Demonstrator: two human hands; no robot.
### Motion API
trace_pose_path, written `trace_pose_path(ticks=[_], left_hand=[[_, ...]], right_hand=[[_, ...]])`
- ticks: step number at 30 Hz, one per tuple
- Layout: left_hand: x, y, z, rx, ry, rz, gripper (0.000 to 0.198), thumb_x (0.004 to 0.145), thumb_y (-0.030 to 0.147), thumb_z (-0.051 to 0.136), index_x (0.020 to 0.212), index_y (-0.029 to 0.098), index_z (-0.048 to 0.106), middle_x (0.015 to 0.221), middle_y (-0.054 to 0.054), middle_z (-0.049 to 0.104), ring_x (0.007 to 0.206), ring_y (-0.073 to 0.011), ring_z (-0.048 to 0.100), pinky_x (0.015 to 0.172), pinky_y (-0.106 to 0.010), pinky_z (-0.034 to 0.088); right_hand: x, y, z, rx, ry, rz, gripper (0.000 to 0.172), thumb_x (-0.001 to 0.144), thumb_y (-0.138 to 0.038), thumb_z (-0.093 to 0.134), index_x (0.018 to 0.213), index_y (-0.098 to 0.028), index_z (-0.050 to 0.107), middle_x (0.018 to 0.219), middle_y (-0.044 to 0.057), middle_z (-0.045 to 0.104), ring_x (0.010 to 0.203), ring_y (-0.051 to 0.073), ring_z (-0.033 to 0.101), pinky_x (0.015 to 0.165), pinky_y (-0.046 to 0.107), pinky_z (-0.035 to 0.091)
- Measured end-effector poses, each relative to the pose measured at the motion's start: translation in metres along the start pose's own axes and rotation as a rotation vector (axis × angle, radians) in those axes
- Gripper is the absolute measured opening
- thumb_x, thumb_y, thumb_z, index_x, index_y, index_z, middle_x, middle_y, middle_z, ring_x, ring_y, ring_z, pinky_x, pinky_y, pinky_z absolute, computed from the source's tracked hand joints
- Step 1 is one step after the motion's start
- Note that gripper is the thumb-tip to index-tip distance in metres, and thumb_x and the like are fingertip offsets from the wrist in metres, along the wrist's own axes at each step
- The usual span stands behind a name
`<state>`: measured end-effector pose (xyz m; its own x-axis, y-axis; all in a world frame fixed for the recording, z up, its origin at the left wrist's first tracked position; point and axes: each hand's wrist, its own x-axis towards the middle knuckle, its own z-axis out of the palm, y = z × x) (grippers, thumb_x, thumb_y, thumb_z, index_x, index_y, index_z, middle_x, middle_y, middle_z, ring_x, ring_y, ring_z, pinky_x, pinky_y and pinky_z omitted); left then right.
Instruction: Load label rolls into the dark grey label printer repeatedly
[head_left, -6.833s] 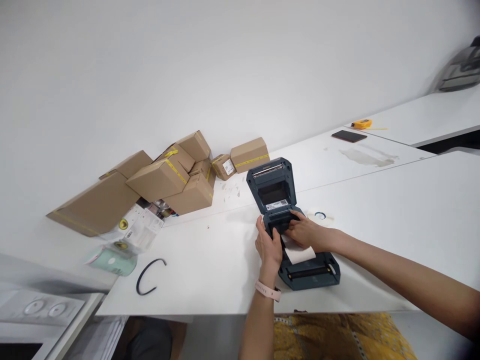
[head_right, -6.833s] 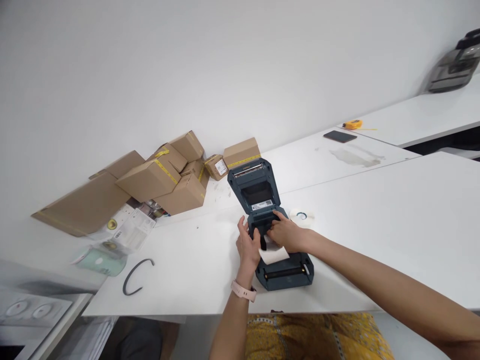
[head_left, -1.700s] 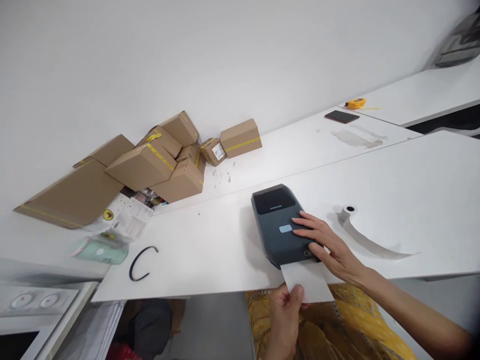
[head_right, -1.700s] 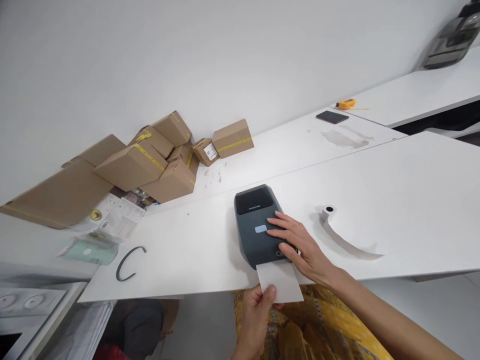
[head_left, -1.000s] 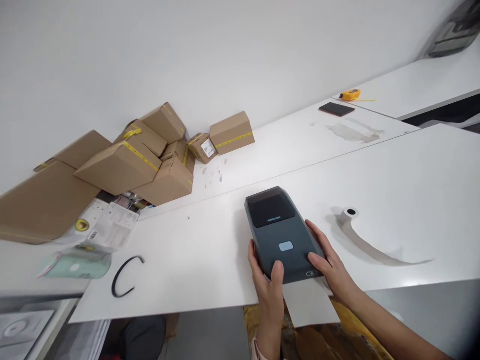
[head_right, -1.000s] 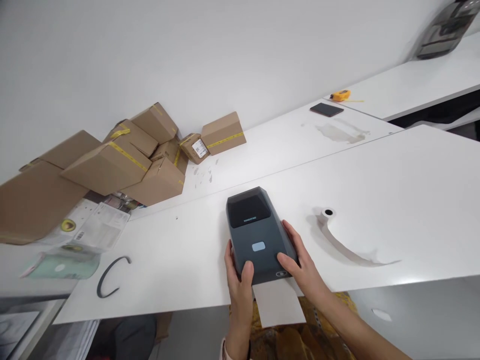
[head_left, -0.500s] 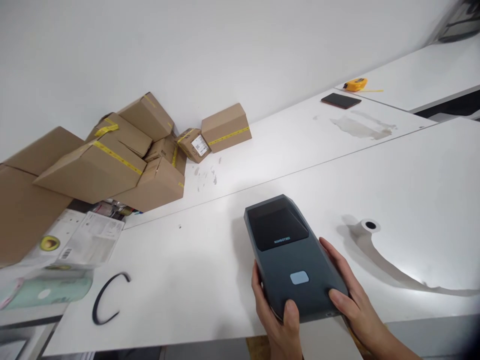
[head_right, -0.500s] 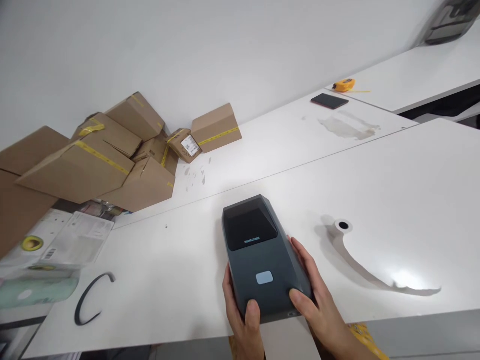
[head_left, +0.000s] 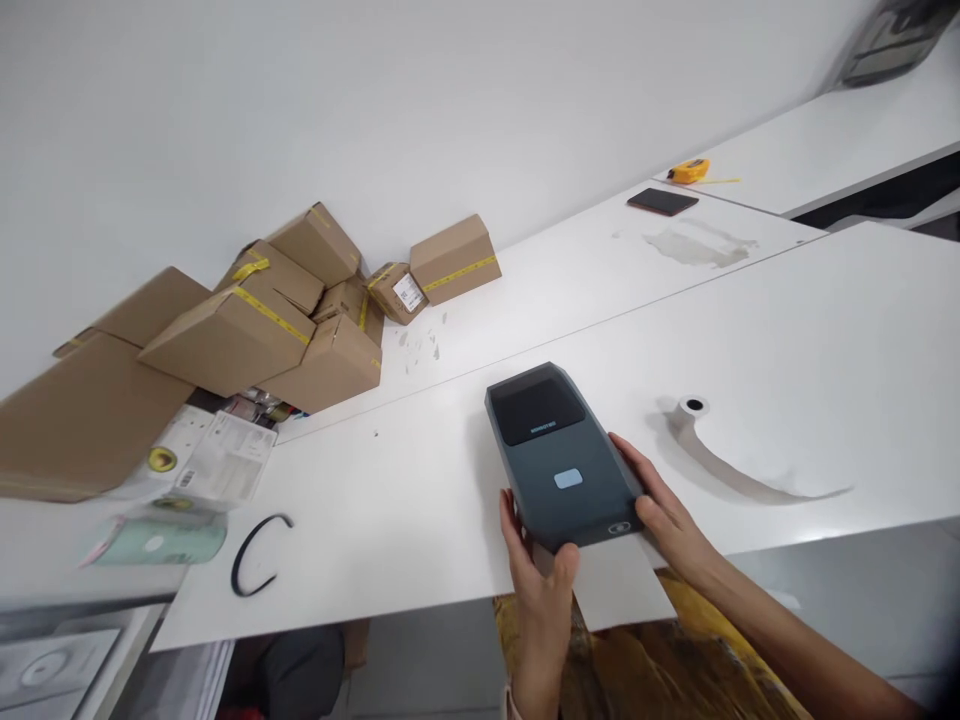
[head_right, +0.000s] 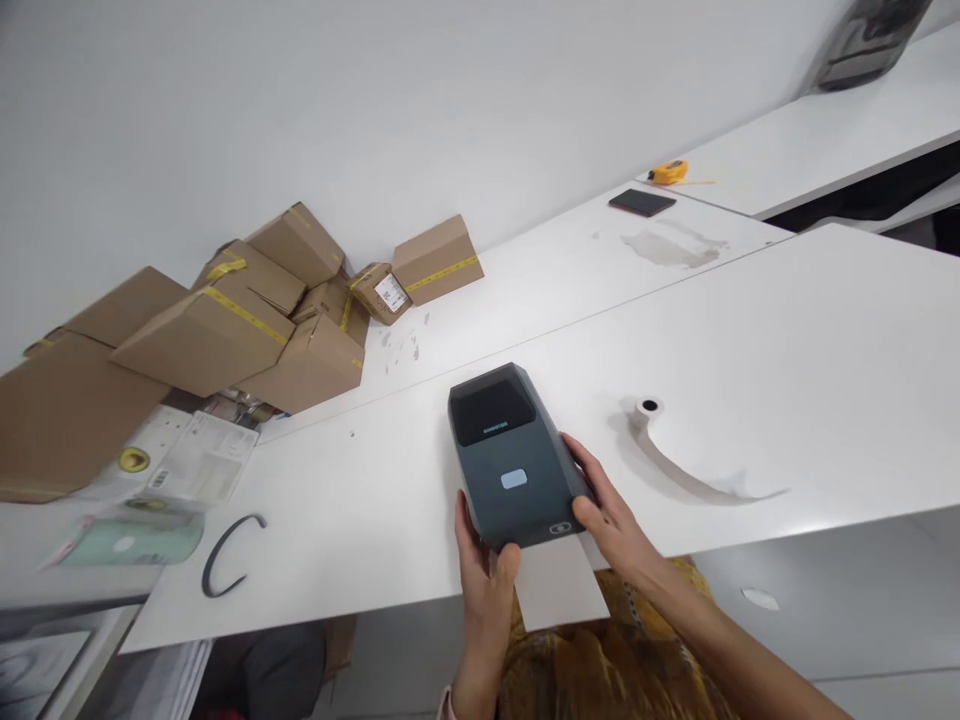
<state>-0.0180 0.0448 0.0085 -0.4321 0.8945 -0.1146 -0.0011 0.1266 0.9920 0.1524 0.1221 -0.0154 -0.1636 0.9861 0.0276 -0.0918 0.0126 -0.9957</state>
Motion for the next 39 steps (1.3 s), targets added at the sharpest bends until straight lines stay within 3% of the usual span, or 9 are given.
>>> trace_pose_path(ticks=[3, 6, 15, 18, 21, 25, 32, 35, 39], left_hand=[[-0.028, -0.009, -0.011, 0.012, 0.045, -0.104, 0.072, 0.075, 0.068, 0.073, 0.125, 0.018, 0.058, 0.116, -0.014, 0.069, 0.104, -0.0237, 0.068, 0.085, -0.030, 0.054], [-0.048, -0.012, -0.009, -0.054, -0.114, -0.309, 0.061, 0.075, 0.077, 0.067, 0.086, 0.017, 0.063, 0.068, -0.002, 0.063, 0.057, -0.0122, 0.056, 0.053, -0.023, 0.044], [-0.052, 0.006, 0.026, -0.127, -0.128, -0.452, 0.075, 0.051, 0.089, 0.071, 0.068, 0.018, 0.056, 0.050, 0.006, 0.048, 0.043, -0.0057, 0.038, 0.043, -0.020, 0.028], [-0.052, 0.003, 0.025, -0.123, -0.120, -0.449, 0.075, 0.049, 0.089, 0.072, 0.065, 0.018, 0.055, 0.049, 0.006, 0.047, 0.043, -0.0059, 0.038, 0.044, -0.020, 0.029], [-0.052, 0.000, 0.024, -0.139, -0.147, -0.435, 0.074, 0.052, 0.089, 0.070, 0.065, 0.018, 0.055, 0.048, 0.005, 0.047, 0.043, -0.0065, 0.038, 0.044, -0.021, 0.030], [-0.057, -0.006, 0.019, -0.200, -0.137, -0.387, 0.068, 0.064, 0.082, 0.072, 0.082, 0.017, 0.064, 0.060, 0.000, 0.059, 0.051, -0.0109, 0.052, 0.050, -0.024, 0.042], [-0.047, -0.003, -0.007, -0.071, 0.209, -0.053, 0.054, 0.090, 0.065, 0.056, 0.116, 0.020, 0.066, 0.115, -0.012, 0.070, 0.098, -0.0234, 0.068, 0.075, -0.030, 0.057], [-0.032, 0.011, -0.008, 0.035, 0.257, 0.086, 0.055, 0.095, 0.058, 0.051, 0.137, 0.022, 0.056, 0.148, -0.013, 0.054, 0.133, -0.0272, 0.055, 0.105, -0.034, 0.049], [-0.016, 0.023, 0.003, 0.082, 0.127, 0.168, 0.063, 0.099, 0.053, 0.047, 0.154, 0.024, 0.038, 0.167, -0.010, 0.030, 0.154, -0.0261, 0.029, 0.122, -0.036, 0.032]], right_hand=[[-0.011, 0.006, -0.013, 0.028, 0.013, 0.083, 0.071, 0.096, -0.073, 0.035, 0.156, -0.035, 0.035, 0.162, 0.006, 0.041, 0.146, 0.035, 0.041, 0.120, 0.057, 0.033], [-0.018, 0.007, -0.020, 0.030, 0.040, 0.131, 0.067, 0.098, -0.069, 0.033, 0.154, -0.033, 0.039, 0.159, 0.008, 0.046, 0.139, 0.035, 0.050, 0.116, 0.058, 0.039], [-0.021, 0.003, -0.015, -0.004, 0.111, 0.114, 0.056, 0.100, -0.062, 0.037, 0.147, -0.033, 0.047, 0.145, 0.008, 0.059, 0.126, 0.029, 0.062, 0.111, 0.052, 0.046], [-0.019, -0.010, -0.013, -0.148, 0.184, -0.050, 0.046, 0.102, -0.056, 0.039, 0.139, -0.034, 0.055, 0.146, 0.007, 0.058, 0.132, 0.030, 0.056, 0.111, 0.053, 0.045], [-0.009, -0.033, -0.009, -0.449, 0.127, -0.441, 0.036, 0.104, -0.047, 0.039, 0.124, -0.034, 0.066, 0.151, 0.004, 0.052, 0.143, 0.031, 0.041, 0.116, 0.055, 0.035], [0.007, -0.055, 0.001, -0.808, -0.032, -0.807, 0.035, 0.105, -0.037, 0.039, 0.126, -0.036, 0.067, 0.159, 0.002, 0.044, 0.149, 0.032, 0.031, 0.117, 0.058, 0.026], [0.009, -0.056, 0.015, -0.993, 0.035, -0.885, 0.028, 0.103, -0.037, 0.049, 0.124, -0.032, 0.067, 0.149, 0.004, 0.058, 0.148, 0.029, 0.036, 0.120, 0.056, 0.017], [0.006, -0.058, 0.021, -0.976, 0.077, -0.877, 0.027, 0.102, -0.043, 0.051, 0.120, -0.032, 0.068, 0.146, 0.003, 0.061, 0.147, 0.030, 0.038, 0.121, 0.056, 0.015], [0.005, -0.056, 0.022, -0.990, 0.083, -0.863, 0.030, 0.100, -0.045, 0.057, 0.126, -0.034, 0.066, 0.148, 0.002, 0.060, 0.148, 0.030, 0.039, 0.123, 0.057, 0.010]])
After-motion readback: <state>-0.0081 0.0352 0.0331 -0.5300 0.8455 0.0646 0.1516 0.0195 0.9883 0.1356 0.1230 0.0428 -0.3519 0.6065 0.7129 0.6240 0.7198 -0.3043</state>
